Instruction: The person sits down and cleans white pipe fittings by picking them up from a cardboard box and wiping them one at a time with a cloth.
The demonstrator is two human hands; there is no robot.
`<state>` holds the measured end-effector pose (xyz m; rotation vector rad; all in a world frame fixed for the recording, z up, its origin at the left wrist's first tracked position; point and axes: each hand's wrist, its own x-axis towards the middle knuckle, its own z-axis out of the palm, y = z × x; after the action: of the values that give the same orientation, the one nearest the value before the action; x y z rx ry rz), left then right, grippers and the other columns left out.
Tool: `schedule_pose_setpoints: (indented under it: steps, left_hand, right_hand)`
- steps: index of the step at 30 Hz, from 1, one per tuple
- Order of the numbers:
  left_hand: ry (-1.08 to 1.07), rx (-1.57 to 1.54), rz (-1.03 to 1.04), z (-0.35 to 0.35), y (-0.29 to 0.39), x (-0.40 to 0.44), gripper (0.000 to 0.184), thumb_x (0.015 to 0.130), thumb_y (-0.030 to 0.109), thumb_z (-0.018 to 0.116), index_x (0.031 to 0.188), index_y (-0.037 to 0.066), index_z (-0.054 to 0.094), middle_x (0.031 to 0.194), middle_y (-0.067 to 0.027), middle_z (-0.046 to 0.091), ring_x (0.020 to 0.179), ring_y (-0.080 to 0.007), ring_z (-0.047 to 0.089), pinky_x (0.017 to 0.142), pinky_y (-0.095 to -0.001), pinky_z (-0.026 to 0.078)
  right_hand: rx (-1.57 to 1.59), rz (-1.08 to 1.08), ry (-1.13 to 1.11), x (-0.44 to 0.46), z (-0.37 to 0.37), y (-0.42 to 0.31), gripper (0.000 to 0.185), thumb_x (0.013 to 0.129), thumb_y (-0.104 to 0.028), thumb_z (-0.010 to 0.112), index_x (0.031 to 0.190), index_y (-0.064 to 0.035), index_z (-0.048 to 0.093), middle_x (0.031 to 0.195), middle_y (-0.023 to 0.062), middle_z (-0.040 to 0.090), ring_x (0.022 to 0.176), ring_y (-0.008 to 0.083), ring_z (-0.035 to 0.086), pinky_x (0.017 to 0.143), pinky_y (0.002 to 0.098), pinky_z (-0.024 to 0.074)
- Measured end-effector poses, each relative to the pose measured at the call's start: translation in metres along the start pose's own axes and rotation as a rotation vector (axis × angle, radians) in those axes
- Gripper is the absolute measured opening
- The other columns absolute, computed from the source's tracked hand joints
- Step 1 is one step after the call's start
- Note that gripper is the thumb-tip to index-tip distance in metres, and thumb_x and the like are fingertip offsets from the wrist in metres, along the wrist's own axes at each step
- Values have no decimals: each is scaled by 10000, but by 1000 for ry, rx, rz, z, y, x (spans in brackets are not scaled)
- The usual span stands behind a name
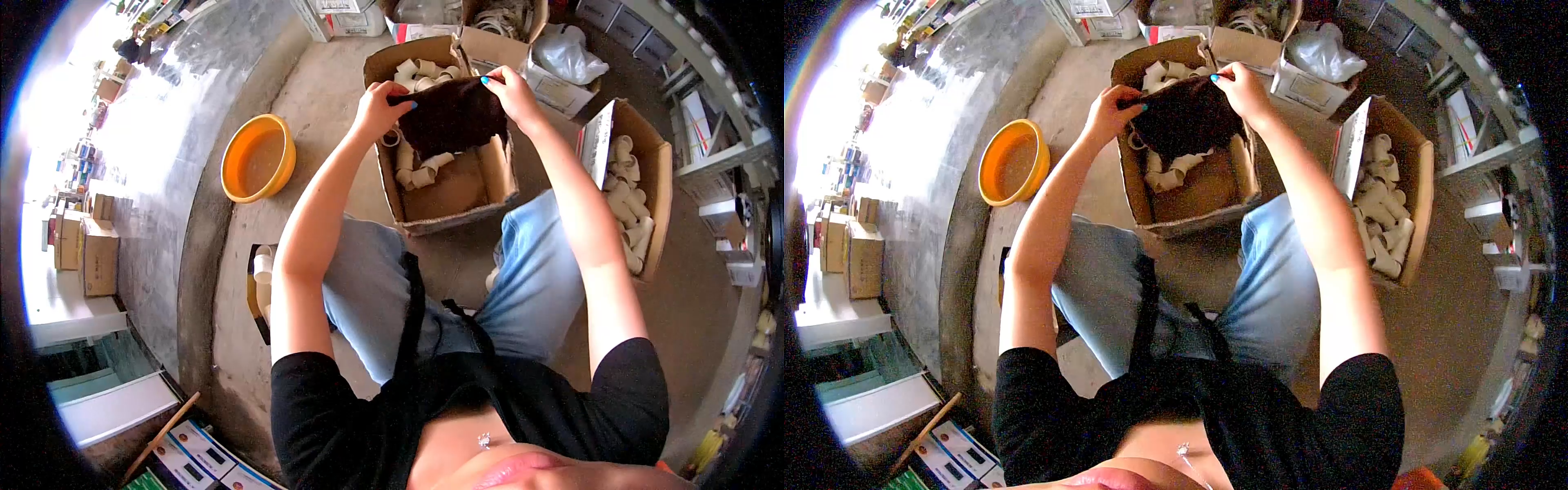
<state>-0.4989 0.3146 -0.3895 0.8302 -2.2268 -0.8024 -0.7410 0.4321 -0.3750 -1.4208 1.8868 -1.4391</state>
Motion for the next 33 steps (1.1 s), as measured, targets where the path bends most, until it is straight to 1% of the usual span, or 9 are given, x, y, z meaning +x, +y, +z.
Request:
schedule_pose_setpoints:
  steps: [6,11,16,19,24,27,30,32,33]
  left_hand:
    - [38,293,205,-11,31,-38,236,673,141,713,884,71,635,876,-124,526,803,-269,543,741,-333,468]
    - [43,672,398,-32,49,-32,207,777,227,591,905,69,629,939,-143,575,856,-323,552,777,-392,454]
    - [-79,462,166,-38,68,-20,206,811,223,555,919,50,585,803,-184,616,779,-356,592,689,-433,473]
    - [-127,450,126,-31,57,-13,219,804,244,573,903,53,607,804,-187,616,792,-366,585,697,-426,475]
    - [-165,-29,-189,-12,40,-13,292,762,231,642,855,-43,602,726,-130,613,571,-209,623,451,-325,505]
    - [-189,-259,-387,-6,48,-22,316,783,215,620,867,-86,576,736,-129,579,517,-217,600,426,-315,517]
    - [-305,-592,-546,-6,55,-34,312,811,221,599,934,-65,585,800,-102,606,694,-192,591,452,-326,521]
    - [-337,-762,-527,-9,55,-39,301,835,192,566,979,-72,566,865,-121,608,713,-193,597,525,-363,546]
    - [-334,-831,-517,-11,62,-43,296,842,184,554,989,-73,560,879,-125,607,720,-195,598,549,-366,549]
  right_hand:
    - [70,18,-124,-28,-6,2,163,821,-147,586,899,-4,571,848,46,597,798,114,523,753,251,411]
    - [93,23,-145,-42,-7,-6,201,818,-171,591,924,-2,572,868,50,596,801,126,526,742,264,415]
    - [342,166,-150,-40,-8,-1,194,837,-169,560,953,-14,565,858,37,595,721,123,540,659,256,430]
    - [233,50,-201,-30,-6,18,186,842,-159,551,936,-11,614,806,37,613,670,90,547,534,237,431]
    - [79,144,-295,-19,10,38,189,844,-164,531,863,-5,631,695,17,594,561,87,531,464,245,423]
    - [221,233,-219,-24,26,30,178,833,-189,542,808,-30,619,653,0,563,515,87,514,424,243,410]
    - [265,348,-237,-39,38,-10,182,811,-213,557,774,-45,616,654,-1,560,531,95,507,414,246,398]
    - [317,322,-294,-47,48,-47,197,780,-215,570,698,-43,621,644,6,561,550,104,491,398,248,364]
    - [243,270,-334,-50,51,-62,205,797,-219,555,758,-34,636,672,9,575,585,105,502,468,257,400]
